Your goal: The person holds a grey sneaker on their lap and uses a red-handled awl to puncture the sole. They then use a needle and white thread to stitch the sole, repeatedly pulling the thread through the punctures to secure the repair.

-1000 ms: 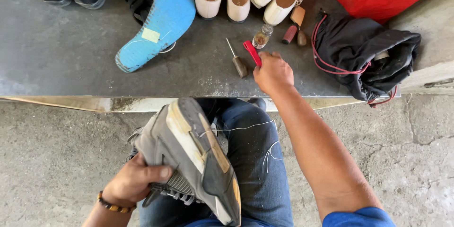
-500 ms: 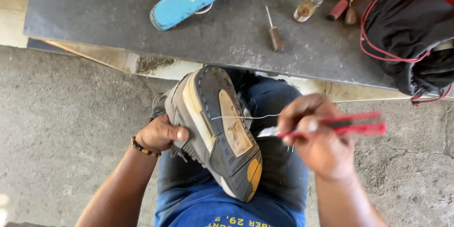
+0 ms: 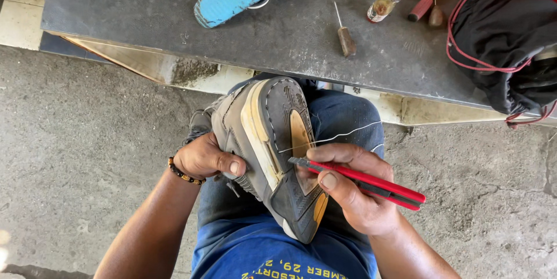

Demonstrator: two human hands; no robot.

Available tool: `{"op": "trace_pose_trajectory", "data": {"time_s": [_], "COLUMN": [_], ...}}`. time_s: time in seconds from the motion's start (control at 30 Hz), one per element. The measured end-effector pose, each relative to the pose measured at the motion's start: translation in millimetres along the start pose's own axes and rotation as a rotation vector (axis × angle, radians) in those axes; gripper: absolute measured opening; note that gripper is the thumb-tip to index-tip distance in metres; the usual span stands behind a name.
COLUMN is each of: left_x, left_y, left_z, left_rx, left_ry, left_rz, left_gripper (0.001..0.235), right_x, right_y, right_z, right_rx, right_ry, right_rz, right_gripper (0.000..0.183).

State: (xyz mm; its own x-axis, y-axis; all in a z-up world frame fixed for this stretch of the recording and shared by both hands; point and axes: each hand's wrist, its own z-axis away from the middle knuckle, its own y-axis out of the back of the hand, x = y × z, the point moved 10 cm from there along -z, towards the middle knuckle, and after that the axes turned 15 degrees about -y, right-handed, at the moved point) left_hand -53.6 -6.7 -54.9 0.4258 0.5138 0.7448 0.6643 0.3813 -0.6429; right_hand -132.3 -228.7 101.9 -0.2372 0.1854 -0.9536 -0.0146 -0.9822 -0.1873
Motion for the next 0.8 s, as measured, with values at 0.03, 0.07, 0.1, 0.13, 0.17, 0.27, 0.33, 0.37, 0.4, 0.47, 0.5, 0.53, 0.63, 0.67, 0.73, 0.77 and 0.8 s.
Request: {"op": "trace_pose_trajectory", "data": {"time_s": [0.03, 0.07, 0.1, 0.13, 0.17, 0.27, 0.33, 0.37, 0.4, 0.47, 0.5, 0.53, 0.63, 0.67, 0.73, 0.77, 0.8], "left_x": [3.3, 6.9, 10.1, 10.3, 9.4, 5.7, 3.2, 1.3, -0.4, -0.7, -0.7, 0.8, 2.4, 2.5, 2.1, 1.1, 0.4], "left_y": [-3.3, -8.0, -13.1, -13.0, -12.8, -8.4, -4.4, -3.1, -1.9, 1.0, 2.5, 1.4, -4.3, -3.2, -2.4, -5.3, -8.2], "left_z": [-3.5, -7.1, -9.6, -9.2, -9.3, -6.2, -4.2, -3.1, -1.7, -1.8, -1.6, -2.2, -4.1, -4.2, -3.8, -4.4, -5.0], "left_rx": [0.000, -0.014, -0.026, -0.024, -0.022, -0.010, -0.001, 0.005, 0.011, 0.008, 0.006, 0.005, -0.018, -0.005, 0.012, 0.000, -0.011], "left_ry": [0.000, -0.004, -0.006, -0.004, 0.006, 0.017, 0.019, 0.022, 0.025, 0.021, 0.015, 0.016, 0.030, 0.030, 0.032, 0.032, 0.032], "left_rz": [-0.002, 0.008, 0.019, 0.018, 0.025, 0.022, 0.010, 0.015, 0.021, 0.005, -0.009, -0.010, 0.002, -0.013, -0.027, 0.009, 0.045], "left_gripper": [0.054, 0.055, 0.056, 0.056, 0.057, 0.058, 0.058, 0.057, 0.057, 0.056, 0.055, 0.055, 0.056, 0.057, 0.057, 0.056, 0.054], "right_x": [-3.6, -15.8, -26.7, -27.2, -27.6, -27.4, -27.3, -29.1, -30.9, -32.7, -33.5, -33.7, -38.6, -38.7, -38.2, -39.7, -41.3], "right_y": [-0.2, -2.1, -5.3, -7.3, -7.9, -7.9, -6.8, -7.6, -8.6, -8.7, -8.7, -7.9, -9.9, -10.7, -11.1, -12.7, -14.4], "right_z": [-2.9, -3.2, -2.2, -3.0, -4.0, -6.9, -9.0, -8.8, -8.4, -7.9, -7.4, -8.0, -6.9, -6.6, -6.2, -4.6, -3.0], "right_rx": [-0.001, 0.024, 0.051, 0.050, 0.067, 0.086, 0.090, 0.080, 0.071, 0.076, 0.080, 0.081, 0.080, 0.072, 0.063, 0.058, 0.052], "right_ry": [0.001, 0.094, 0.185, 0.183, 0.180, 0.168, 0.162, 0.182, 0.202, 0.204, 0.205, 0.205, 0.235, 0.217, 0.193, 0.218, 0.243], "right_rz": [-0.001, 0.138, 0.275, 0.273, 0.288, 0.298, 0.292, 0.294, 0.296, 0.291, 0.287, 0.286, 0.374, 0.382, 0.387, 0.430, 0.473], "right_gripper": [0.037, 0.031, 0.025, 0.025, 0.023, 0.020, 0.019, 0.019, 0.018, 0.019, 0.019, 0.019, 0.017, 0.017, 0.018, 0.019, 0.021]}}
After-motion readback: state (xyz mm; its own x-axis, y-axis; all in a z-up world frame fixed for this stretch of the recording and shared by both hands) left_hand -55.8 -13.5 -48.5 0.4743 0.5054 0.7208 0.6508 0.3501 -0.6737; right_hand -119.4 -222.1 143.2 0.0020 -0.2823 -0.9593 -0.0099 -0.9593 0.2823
